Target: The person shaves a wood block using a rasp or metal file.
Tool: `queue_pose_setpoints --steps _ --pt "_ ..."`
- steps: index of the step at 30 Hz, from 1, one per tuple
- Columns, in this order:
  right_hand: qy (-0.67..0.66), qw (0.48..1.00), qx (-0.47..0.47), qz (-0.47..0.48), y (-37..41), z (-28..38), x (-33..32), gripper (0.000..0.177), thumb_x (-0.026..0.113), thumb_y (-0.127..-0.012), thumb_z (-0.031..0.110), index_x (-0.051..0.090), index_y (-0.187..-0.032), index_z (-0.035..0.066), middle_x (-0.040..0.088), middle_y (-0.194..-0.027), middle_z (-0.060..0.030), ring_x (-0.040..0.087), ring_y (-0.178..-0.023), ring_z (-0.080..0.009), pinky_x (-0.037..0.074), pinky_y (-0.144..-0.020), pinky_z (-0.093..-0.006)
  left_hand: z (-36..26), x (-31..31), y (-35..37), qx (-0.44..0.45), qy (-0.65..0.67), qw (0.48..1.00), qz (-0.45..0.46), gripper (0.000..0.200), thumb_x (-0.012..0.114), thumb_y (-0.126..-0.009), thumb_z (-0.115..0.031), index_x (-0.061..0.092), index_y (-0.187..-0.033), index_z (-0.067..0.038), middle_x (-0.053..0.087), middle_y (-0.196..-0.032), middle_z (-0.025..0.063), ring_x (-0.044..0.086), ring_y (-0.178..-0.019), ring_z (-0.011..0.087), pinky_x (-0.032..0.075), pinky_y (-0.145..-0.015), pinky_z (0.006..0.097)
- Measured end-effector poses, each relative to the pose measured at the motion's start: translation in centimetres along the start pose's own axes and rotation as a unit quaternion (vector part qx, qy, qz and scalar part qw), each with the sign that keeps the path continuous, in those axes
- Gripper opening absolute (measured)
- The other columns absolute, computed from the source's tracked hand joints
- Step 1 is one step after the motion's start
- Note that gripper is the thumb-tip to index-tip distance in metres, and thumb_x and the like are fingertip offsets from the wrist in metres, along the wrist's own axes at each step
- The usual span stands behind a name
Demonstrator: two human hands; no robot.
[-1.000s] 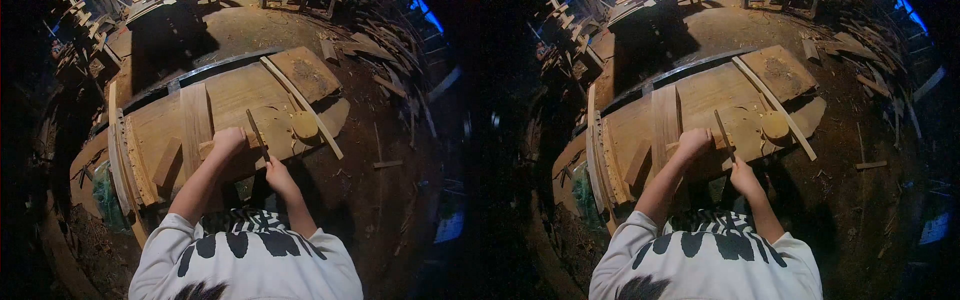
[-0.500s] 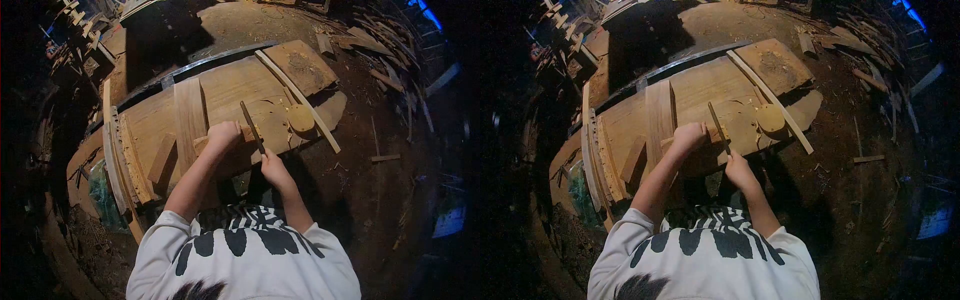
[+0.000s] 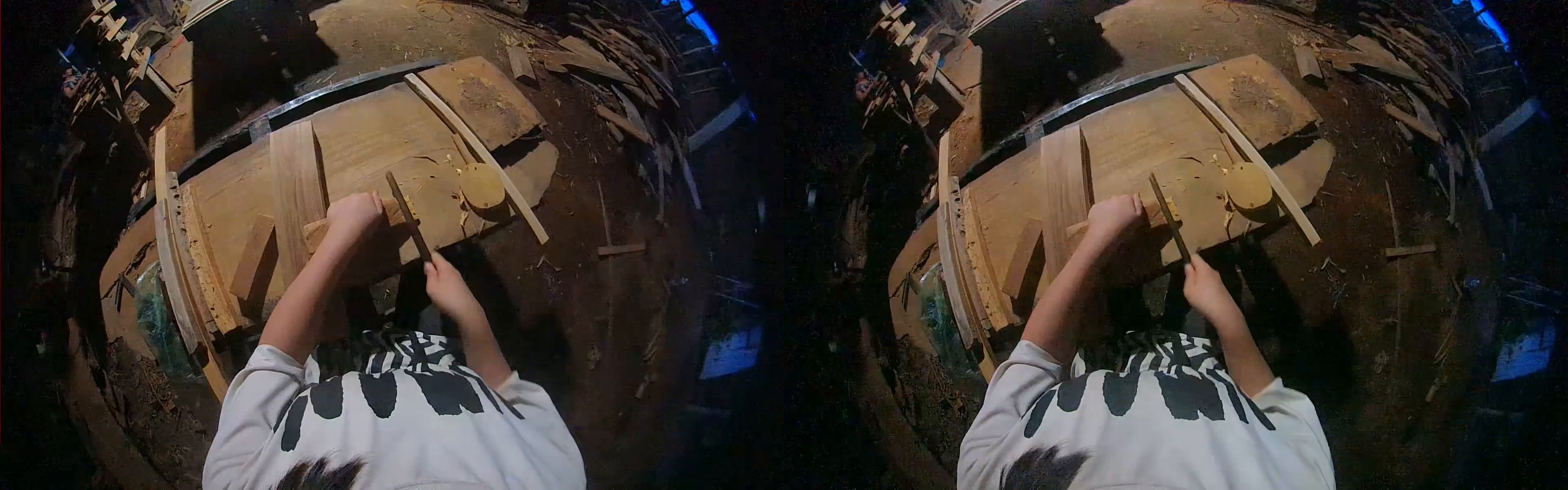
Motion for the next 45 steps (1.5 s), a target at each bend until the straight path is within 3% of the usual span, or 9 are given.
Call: queue_pose_setpoints --steps 5,9,14,19,25,27,31,37,45 --pt "-0.006 0.998 -0.058 -0.027 -2.6 1.3 0.4 0.021 0.043 -0.094 0.016 0.051 -0.106 0.0 0.058 -0.096 -0.029 0.055 -0.096 -0.0461 0.045 -0.078 -0.0449 -0.6 -0.6 0.8 0.016 0.016 1.0 0.013 0.055 0.028 -0.095 -0.035 0.069 -0.082 -0.001 0.066 -0.087 0.0231 0.065 -0.083 0.0403 0.05 -0.078 0.0489" --pt "0.024 0.999 -0.01 -0.022 1.8 0.0 -0.3 0.02 0.043 -0.094 0.016 0.05 -0.105 0.0 0.058 -0.09 -0.0258 0.056 -0.089 -0.0446 0.045 -0.074 -0.0434 -0.3 0.3 0.0 0.046 -0.003 0.999 -0.013 0.054 0.029 -0.095 -0.035 0.069 -0.083 -0.001 0.066 -0.087 0.0231 0.065 -0.082 0.04 0.05 -0.078 0.0484" --pt "-0.005 0.999 0.036 -0.008 3.3 -2.2 0.0 0.021 0.043 -0.094 0.015 0.051 -0.107 0.001 0.061 -0.096 -0.025 0.057 -0.094 -0.044 0.045 -0.075 -0.0453 -0.5 -0.4 0.6 0.016 -0.004 1.0 -0.013 0.052 0.031 -0.096 -0.035 0.07 -0.079 -0.004 0.068 -0.081 0.0193 0.067 -0.078 0.0365 0.053 -0.073 0.0457" --pt "-0.009 0.999 -0.032 -0.028 -2.4 0.5 0.6 0.027 0.044 -0.094 0.017 0.05 -0.114 0.0 0.058 -0.101 -0.0312 0.053 -0.101 -0.0479 0.044 -0.082 -0.0492 -0.4 0.0 0.2 0.037 -0.004 0.999 -0.038 0.054 0.031 -0.095 -0.036 0.068 -0.077 -0.001 0.066 -0.079 0.0221 0.065 -0.074 0.0392 0.052 -0.069 0.0494" --pt "-0.007 0.999 -0.035 -0.022 -1.1 0.8 0.5 0.022 0.044 -0.094 0.017 0.051 -0.106 -0.001 0.058 -0.098 -0.032 0.052 -0.1 -0.0485 0.044 -0.083 -0.0501 -0.4 -0.5 0.5 0.018 -0.016 0.999 -0.038 0.056 0.03 -0.095 -0.038 0.069 -0.076 -0.001 0.066 -0.078 0.022 0.066 -0.074 0.0385 0.053 -0.07 0.0482" --pt "-0.011 1.0 0.011 -0.015 1.7 -0.5 0.1 0.021 0.045 -0.095 0.017 0.051 -0.104 0.0 0.057 -0.091 -0.029 0.056 -0.094 -0.0457 0.045 -0.078 -0.0448 -0.5 -0.6 0.8 0.014 -0.021 0.999 -0.029 0.054 0.032 -0.095 -0.037 0.07 -0.078 -0.002 0.067 -0.078 0.0201 0.067 -0.075 0.0376 0.053 -0.07 0.0467" --pt "0.006 0.999 0.0 -0.051 4.2 -2.7 -0.6 0.024 0.045 -0.094 0.016 0.051 -0.111 0.0 0.059 -0.092 -0.0277 0.056 -0.092 -0.0464 0.046 -0.077 -0.0448 -0.9 -1.2 1.1 0.027 -0.026 0.999 -0.028 0.054 0.032 -0.095 -0.037 0.07 -0.078 -0.003 0.067 -0.079 0.0206 0.066 -0.076 0.0375 0.053 -0.071 0.0466" --pt "0.009 0.999 -0.024 -0.034 -1.3 0.0 0.9 0.02 0.043 -0.094 0.017 0.05 -0.103 0.0 0.058 -0.095 -0.0299 0.053 -0.095 -0.0485 0.044 -0.077 -0.0497 -0.6 -0.5 0.6 0.011 -0.003 1.0 0.005 0.056 0.03 -0.095 -0.038 0.069 -0.084 0.001 0.066 -0.086 0.0242 0.065 -0.082 0.0406 0.05 -0.078 0.049" --pt "0.014 1.0 0.01 -0.022 3.1 -0.8 0.6 0.026 0.043 -0.095 0.018 0.049 -0.113 0.001 0.058 -0.095 -0.0315 0.053 -0.096 -0.0491 0.043 -0.076 -0.0521 -0.4 -0.3 0.3 -0.005 0.001 0.999 0.034 0.052 0.028 -0.095 -0.034 0.069 -0.089 -0.003 0.067 -0.094 0.0214 0.065 -0.091 0.0372 0.049 -0.083 0.0473"
Point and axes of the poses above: each hand's wrist, its own y-axis away from the middle knuckle, its own x-axis out of the palm, z = x × y, the point moved 9 cm from there along -y, towards the middle knuckle
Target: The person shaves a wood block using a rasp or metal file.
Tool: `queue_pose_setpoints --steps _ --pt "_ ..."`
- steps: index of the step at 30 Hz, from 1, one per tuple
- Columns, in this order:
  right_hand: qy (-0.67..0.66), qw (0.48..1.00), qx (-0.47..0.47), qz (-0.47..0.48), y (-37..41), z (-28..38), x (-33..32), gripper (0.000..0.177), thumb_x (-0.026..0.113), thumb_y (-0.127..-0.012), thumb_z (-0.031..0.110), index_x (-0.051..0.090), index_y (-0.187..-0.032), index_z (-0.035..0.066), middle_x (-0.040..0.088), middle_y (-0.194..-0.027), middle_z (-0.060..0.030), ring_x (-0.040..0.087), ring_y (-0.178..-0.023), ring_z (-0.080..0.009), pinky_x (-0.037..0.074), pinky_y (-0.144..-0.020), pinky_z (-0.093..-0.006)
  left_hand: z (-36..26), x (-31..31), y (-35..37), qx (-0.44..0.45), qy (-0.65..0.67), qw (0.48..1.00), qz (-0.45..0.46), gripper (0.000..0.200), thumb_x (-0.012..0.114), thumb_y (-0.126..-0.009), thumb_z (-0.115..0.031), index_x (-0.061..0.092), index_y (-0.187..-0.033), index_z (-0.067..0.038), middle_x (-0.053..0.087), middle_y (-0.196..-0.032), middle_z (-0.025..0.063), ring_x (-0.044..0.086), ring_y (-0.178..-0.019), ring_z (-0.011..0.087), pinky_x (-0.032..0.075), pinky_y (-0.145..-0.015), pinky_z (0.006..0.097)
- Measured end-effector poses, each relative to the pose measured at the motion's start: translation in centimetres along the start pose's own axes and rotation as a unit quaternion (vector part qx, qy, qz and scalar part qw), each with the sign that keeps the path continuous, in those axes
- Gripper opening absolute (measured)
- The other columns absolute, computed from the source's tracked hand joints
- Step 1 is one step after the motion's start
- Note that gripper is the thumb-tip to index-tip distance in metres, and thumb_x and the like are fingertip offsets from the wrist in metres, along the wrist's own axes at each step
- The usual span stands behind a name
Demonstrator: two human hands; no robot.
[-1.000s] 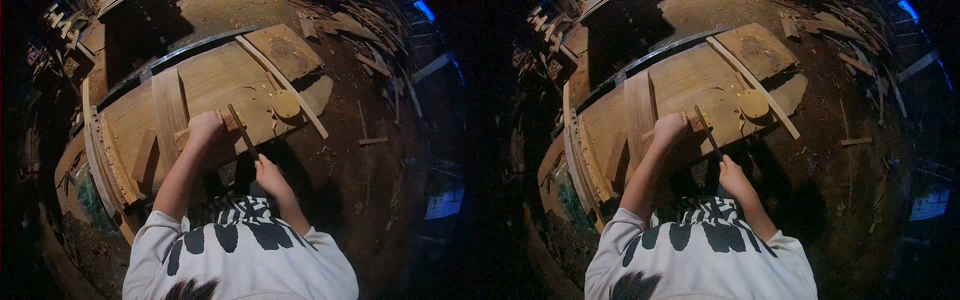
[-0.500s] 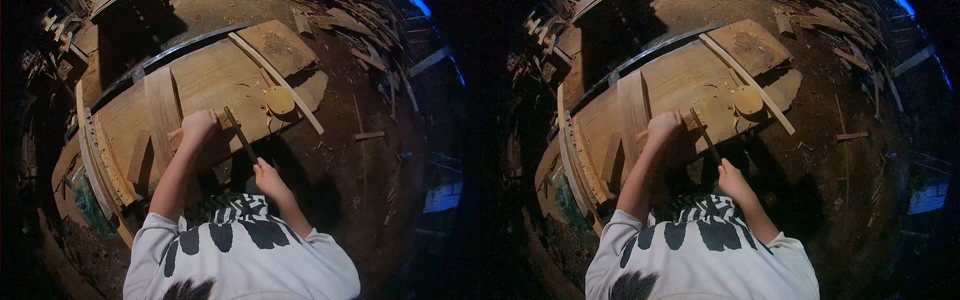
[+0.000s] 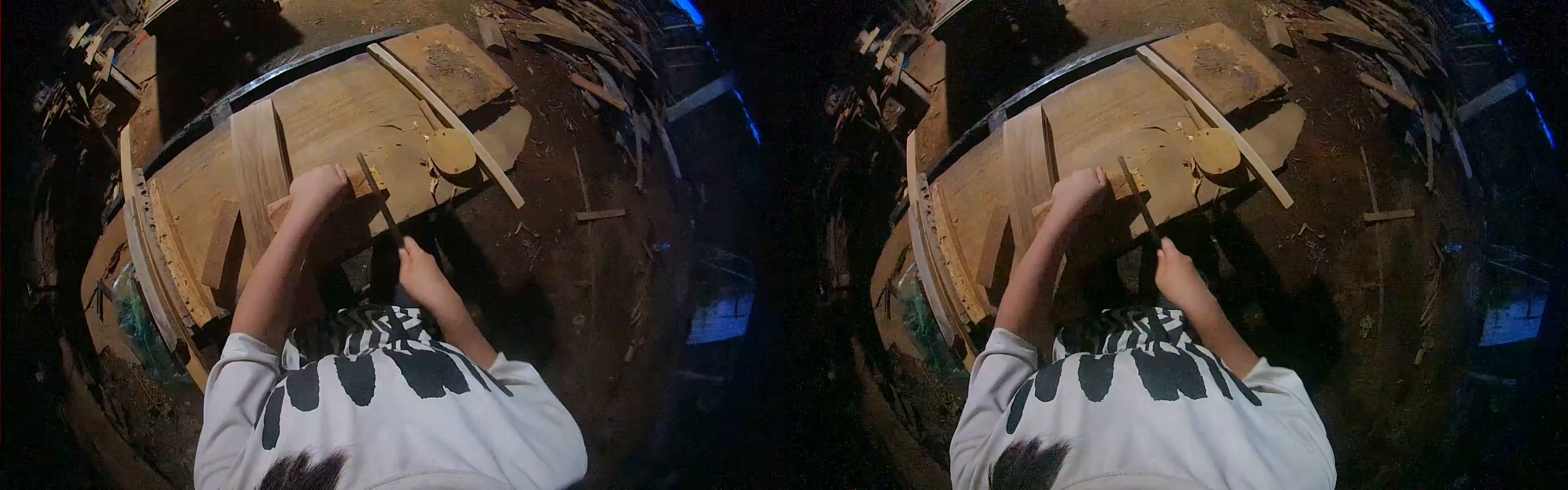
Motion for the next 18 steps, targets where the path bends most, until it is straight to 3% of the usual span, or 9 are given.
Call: queue_pose_setpoints --steps 2,5,9,11,13,14,16,18 --pt "0.01 1.0 0.026 0.013 1.0 -1.3 -0.2 0.027 0.043 -0.095 0.018 0.049 -0.115 0.001 0.058 -0.095 -0.0319 0.053 -0.096 -0.049 0.043 -0.076 -0.0522 0.1 0.1 -0.1 0.003 0.007 1.0 0.001 0.053 0.028 -0.095 -0.035 0.068 -0.09 -0.001 0.066 -0.094 0.0231 0.064 -0.09 0.0394 0.049 -0.083 0.0482" --pt "0.024 0.999 -0.02 -0.019 0.9 -0.6 -0.4 0.021 0.042 -0.094 0.015 0.049 -0.11 0.002 0.059 -0.09 -0.0331 0.055 -0.09 -0.0506 0.045 -0.071 -0.056 0.2 0.5 -0.1 0.014 0.007 1.0 0.001 0.053 0.027 -0.095 -0.037 0.067 -0.092 0.0 0.065 -0.095 0.0244 0.063 -0.09 0.0417 0.048 -0.083 0.0488" --pt "0.031 0.998 -0.045 -0.035 -4.9 2.1 0.5 0.022 0.042 -0.093 0.014 0.049 -0.109 0.0 0.058 -0.094 -0.0331 0.055 -0.093 -0.0498 0.045 -0.075 -0.0548 -0.3 0.2 0.0 0.023 -0.017 1.0 -0.014 0.05 0.029 -0.095 -0.033 0.07 -0.091 -0.003 0.067 -0.095 0.0198 0.065 -0.091 0.0361 0.05 -0.083 0.0465" --pt "0.036 0.998 -0.039 -0.025 -6.0 2.4 1.1 0.022 0.042 -0.093 0.014 0.049 -0.108 0.0 0.058 -0.095 -0.0331 0.054 -0.094 -0.0497 0.045 -0.076 -0.0544 0.0 0.4 -0.1 0.009 -0.009 1.0 -0.012 0.051 0.029 -0.094 -0.035 0.069 -0.091 -0.002 0.066 -0.095 0.0217 0.064 -0.09 0.0386 0.049 -0.083 0.0473" --pt "0.01 0.999 -0.024 -0.022 -5.8 2.6 0.9 0.022 0.041 -0.093 0.014 0.049 -0.107 -0.001 0.058 -0.097 -0.0334 0.053 -0.097 -0.0494 0.044 -0.078 -0.0535 0.2 0.5 0.1 -0.003 -0.002 1.0 -0.01 0.052 0.029 -0.093 -0.037 0.068 -0.091 -0.001 0.065 -0.095 0.0236 0.063 -0.09 0.0411 0.049 -0.083 0.0481" --pt "0.01 0.997 -0.07 -0.035 -4.7 2.3 0.9 0.022 0.041 -0.094 0.015 0.048 -0.109 0.0 0.058 -0.094 -0.0338 0.054 -0.094 -0.0498 0.044 -0.076 -0.055 0.2 0.4 0.1 -0.008 -0.003 1.0 -0.018 0.052 0.03 -0.094 -0.036 0.068 -0.091 -0.001 0.065 -0.095 0.0238 0.063 -0.089 0.0405 0.049 -0.083 0.0481" --pt "0.021 0.999 -0.041 -0.025 -1.8 0.3 0.8 0.022 0.04 -0.094 0.015 0.047 -0.109 0.001 0.058 -0.092 -0.0339 0.055 -0.092 -0.0506 0.044 -0.074 -0.0561 0.3 -0.1 0.3 -0.015 -0.006 1.0 -0.025 0.052 0.03 -0.094 -0.036 0.068 -0.09 -0.001 0.065 -0.095 0.024 0.064 -0.089 0.04 0.049 -0.083 0.0482" --pt "0.036 0.999 -0.013 -0.014 -0.2 -0.6 0.9 0.022 0.04 -0.094 0.015 0.046 -0.11 0.001 0.059 -0.089 -0.034 0.055 -0.09 -0.0513 0.044 -0.073 -0.0571 -1.0 -0.3 0.7 0.062 -0.044 0.997 -0.025 0.054 0.029 -0.095 -0.037 0.069 -0.087 -0.001 0.066 -0.094 0.0239 0.064 -0.089 0.0388 0.049 -0.083 0.0483"
Point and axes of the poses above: each hand's wrist, its own y-axis away from the middle knuckle, its own x-axis out of the palm, z = x × y, the point moved 9 cm from there along -y, towards the middle knuckle
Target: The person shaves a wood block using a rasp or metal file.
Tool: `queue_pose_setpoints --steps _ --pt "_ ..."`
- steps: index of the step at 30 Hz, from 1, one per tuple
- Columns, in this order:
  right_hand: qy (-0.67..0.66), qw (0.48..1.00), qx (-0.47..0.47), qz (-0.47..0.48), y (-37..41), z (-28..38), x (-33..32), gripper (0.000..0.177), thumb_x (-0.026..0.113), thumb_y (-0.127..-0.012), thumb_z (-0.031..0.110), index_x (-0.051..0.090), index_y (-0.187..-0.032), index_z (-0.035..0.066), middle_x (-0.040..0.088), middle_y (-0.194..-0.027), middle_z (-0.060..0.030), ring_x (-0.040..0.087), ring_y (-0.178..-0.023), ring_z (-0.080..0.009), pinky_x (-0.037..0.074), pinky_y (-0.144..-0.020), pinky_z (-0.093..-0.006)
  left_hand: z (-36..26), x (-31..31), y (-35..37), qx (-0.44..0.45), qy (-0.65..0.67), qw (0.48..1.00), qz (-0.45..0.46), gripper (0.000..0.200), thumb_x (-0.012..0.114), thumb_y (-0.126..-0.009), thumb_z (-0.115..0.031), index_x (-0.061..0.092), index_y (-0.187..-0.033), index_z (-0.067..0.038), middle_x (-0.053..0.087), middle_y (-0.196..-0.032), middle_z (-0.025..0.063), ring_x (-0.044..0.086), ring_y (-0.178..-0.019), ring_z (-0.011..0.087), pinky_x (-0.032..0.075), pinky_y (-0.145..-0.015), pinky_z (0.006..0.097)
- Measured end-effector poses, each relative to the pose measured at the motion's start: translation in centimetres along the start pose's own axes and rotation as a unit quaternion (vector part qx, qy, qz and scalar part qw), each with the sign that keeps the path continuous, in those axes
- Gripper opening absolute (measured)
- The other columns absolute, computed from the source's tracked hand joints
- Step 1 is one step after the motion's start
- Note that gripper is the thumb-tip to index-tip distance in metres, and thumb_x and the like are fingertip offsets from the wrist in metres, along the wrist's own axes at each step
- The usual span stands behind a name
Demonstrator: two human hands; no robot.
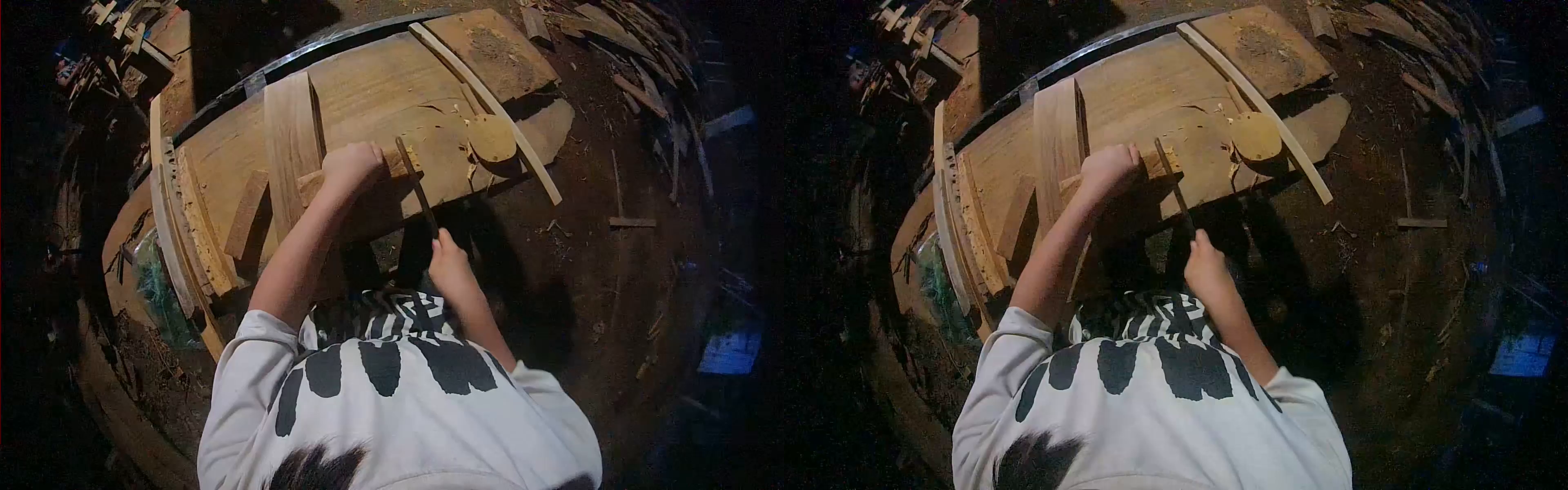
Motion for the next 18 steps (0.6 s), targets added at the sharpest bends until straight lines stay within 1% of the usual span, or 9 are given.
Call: queue_pose_setpoints --steps 3,5,6,8,11,12,14,16,18 --pt "-0.013 0.999 0.04 0.008 0.3 -0.7 0.0 0.015 0.044 -0.093 0.013 0.047 -0.104 0.003 0.058 -0.09 -0.0317 0.053 -0.09 -0.0505 0.043 -0.071 -0.0561 0.7 0.3 -0.5 -0.043 0.035 0.998 0.01 0.053 0.028 -0.095 -0.035 0.068 -0.087 -0.001 0.066 -0.092 0.0234 0.064 -0.088 0.0393 0.049 -0.082 0.048" --pt "-0.003 1.0 -0.014 -0.002 -2.6 1.1 0.4 0.021 0.04 -0.095 0.016 0.046 -0.108 0.002 0.059 -0.086 -0.0338 0.055 -0.089 -0.0521 0.043 -0.073 -0.0583 0.2 -0.1 0.0 -0.034 0.03 0.999 0.011 0.053 0.028 -0.095 -0.035 0.068 -0.087 0.0 0.066 -0.092 0.0234 0.064 -0.088 0.0394 0.049 -0.081 0.0478" --pt "-0.004 1.0 -0.014 -0.002 -4.1 1.4 0.7 0.021 0.04 -0.095 0.016 0.046 -0.108 0.002 0.059 -0.086 -0.0338 0.055 -0.089 -0.0521 0.043 -0.073 -0.0583 -0.1 -0.3 0.2 -0.024 0.024 0.999 0.01 0.053 0.028 -0.095 -0.034 0.067 -0.086 0.0 0.066 -0.091 0.0235 0.064 -0.088 0.0396 0.05 -0.08 0.0476" --pt "0.021 0.995 -0.08 -0.049 -6.5 3.1 0.2 0.02 0.04 -0.095 0.018 0.046 -0.105 0.002 0.059 -0.086 -0.0336 0.055 -0.09 -0.0516 0.043 -0.075 -0.0577 0.2 -0.1 0.1 -0.036 0.031 0.999 0.008 0.052 0.029 -0.095 -0.034 0.067 -0.087 0.0 0.066 -0.09 0.0238 0.064 -0.088 0.0396 0.05 -0.08 0.0473" --pt "0.023 0.996 -0.085 -0.026 -7.4 3.4 0.1 0.02 0.039 -0.095 0.019 0.046 -0.104 0.002 0.059 -0.088 -0.0332 0.054 -0.092 -0.0514 0.043 -0.077 -0.0574 0.5 0.1 0.0 -0.037 0.032 0.999 -0.001 0.052 0.029 -0.095 -0.034 0.067 -0.086 0.001 0.065 -0.089 0.0242 0.064 -0.087 0.0397 0.05 -0.079 0.0472" --pt "0.025 0.996 -0.082 -0.026 -6.6 3.5 -0.4 0.02 0.039 -0.095 0.019 0.046 -0.104 0.002 0.059 -0.088 -0.0332 0.054 -0.092 -0.0514 0.043 -0.077 -0.0574 0.3 0.0 0.0 -0.027 0.025 0.999 -0.01 0.053 0.029 -0.095 -0.034 0.067 -0.085 0.001 0.065 -0.088 0.0244 0.064 -0.086 0.0398 0.05 -0.079 0.0474" --pt "0.019 1.0 -0.004 0.021 -4.2 2.3 -0.8 0.017 0.043 -0.094 0.016 0.048 -0.102 0.002 0.057 -0.09 -0.0331 0.053 -0.091 -0.0512 0.042 -0.073 -0.055 0.5 0.3 -0.2 -0.038 0.031 0.999 -0.014 0.053 0.029 -0.095 -0.034 0.067 -0.083 0.001 0.066 -0.086 0.0241 0.064 -0.084 0.0401 0.05 -0.078 0.0478" --pt "0.014 0.999 0.014 0.027 -1.1 1.2 -1.3 0.018 0.043 -0.094 0.016 0.048 -0.104 0.002 0.058 -0.091 -0.033 0.053 -0.092 -0.0511 0.042 -0.073 -0.0547 0.9 0.0 -0.1 -0.054 0.037 0.998 -0.022 0.053 0.029 -0.095 -0.033 0.067 -0.081 0.001 0.066 -0.085 0.0239 0.064 -0.083 0.0403 0.05 -0.077 0.0481" --pt "0.01 0.999 0.033 0.033 -0.4 0.8 -1.4 0.019 0.043 -0.094 0.017 0.048 -0.105 0.002 0.058 -0.091 -0.0329 0.053 -0.093 -0.0509 0.043 -0.073 -0.0545 0.3 -0.4 0.2 -0.03 0.026 0.999 -0.034 0.054 0.029 -0.095 -0.033 0.067 -0.079 0.0 0.066 -0.082 0.0234 0.065 -0.081 0.0405 0.05 -0.077 0.0487"
Point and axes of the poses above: each hand's wrist, its own y-axis away from the middle knuckle, its own x-axis out of the palm, z = x × y, the point moved 9 cm from there along -y, towards the middle knuckle
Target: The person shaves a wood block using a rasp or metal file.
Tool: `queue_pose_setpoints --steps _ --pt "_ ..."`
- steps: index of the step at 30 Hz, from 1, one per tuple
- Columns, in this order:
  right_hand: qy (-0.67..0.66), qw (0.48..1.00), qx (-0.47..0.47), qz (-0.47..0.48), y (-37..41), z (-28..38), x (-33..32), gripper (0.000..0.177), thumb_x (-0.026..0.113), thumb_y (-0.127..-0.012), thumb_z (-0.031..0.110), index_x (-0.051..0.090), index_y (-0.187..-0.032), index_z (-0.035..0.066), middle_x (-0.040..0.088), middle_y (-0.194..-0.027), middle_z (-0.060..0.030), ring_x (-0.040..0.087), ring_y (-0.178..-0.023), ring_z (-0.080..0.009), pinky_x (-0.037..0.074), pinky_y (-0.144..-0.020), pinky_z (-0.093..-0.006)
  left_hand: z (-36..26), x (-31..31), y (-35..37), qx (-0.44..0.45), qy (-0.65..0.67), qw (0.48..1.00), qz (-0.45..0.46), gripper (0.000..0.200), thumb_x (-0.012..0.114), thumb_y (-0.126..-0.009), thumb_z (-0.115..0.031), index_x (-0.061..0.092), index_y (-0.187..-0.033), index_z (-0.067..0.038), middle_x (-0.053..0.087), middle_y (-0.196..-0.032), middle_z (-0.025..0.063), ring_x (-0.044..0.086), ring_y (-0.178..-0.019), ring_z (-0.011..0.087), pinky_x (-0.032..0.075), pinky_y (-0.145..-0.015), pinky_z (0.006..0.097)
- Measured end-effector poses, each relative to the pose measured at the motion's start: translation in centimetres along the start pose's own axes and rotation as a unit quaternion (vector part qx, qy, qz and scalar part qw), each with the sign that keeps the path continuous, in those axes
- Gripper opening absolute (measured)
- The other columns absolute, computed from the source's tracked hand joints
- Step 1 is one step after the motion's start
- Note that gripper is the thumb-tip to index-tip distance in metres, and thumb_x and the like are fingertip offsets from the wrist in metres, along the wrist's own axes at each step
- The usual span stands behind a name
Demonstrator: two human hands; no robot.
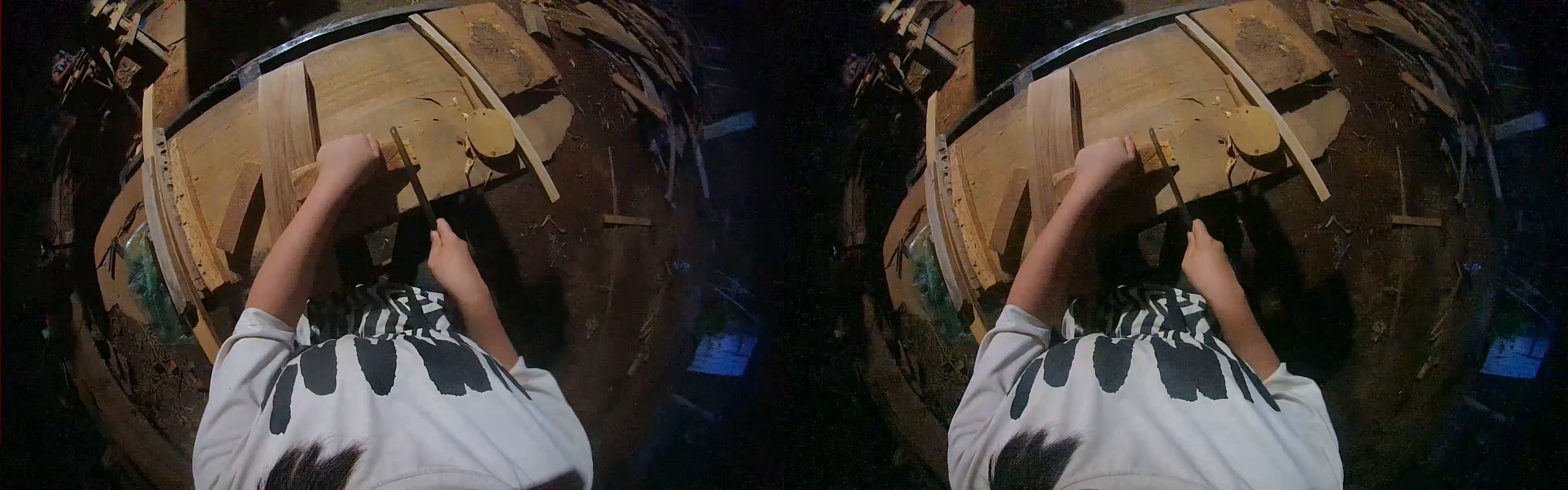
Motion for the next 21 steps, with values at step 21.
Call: queue_pose_setpoints --steps 21 --pt "-0.007 1.0 0.015 -0.015 0.5 0.1 0.1 0.022 0.042 -0.095 0.017 0.047 -0.112 0.003 0.06 -0.093 -0.0312 0.055 -0.093 -0.05 0.045 -0.074 -0.054 0.5 1.4 -1.4 0.03 -0.019 0.999 0.011 0.037 0.036 -0.092 -0.028 0.063 -0.091 -0.003 0.067 -0.087 0.0198 0.065 -0.084 0.0382 0.052 -0.072 0.0481"
Point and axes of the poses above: each hand's wrist, its own y-axis away from the middle knuckle, its own x-axis out of the palm, z = x × y, the point moved 9 cm from there along -y, towards the middle knuckle
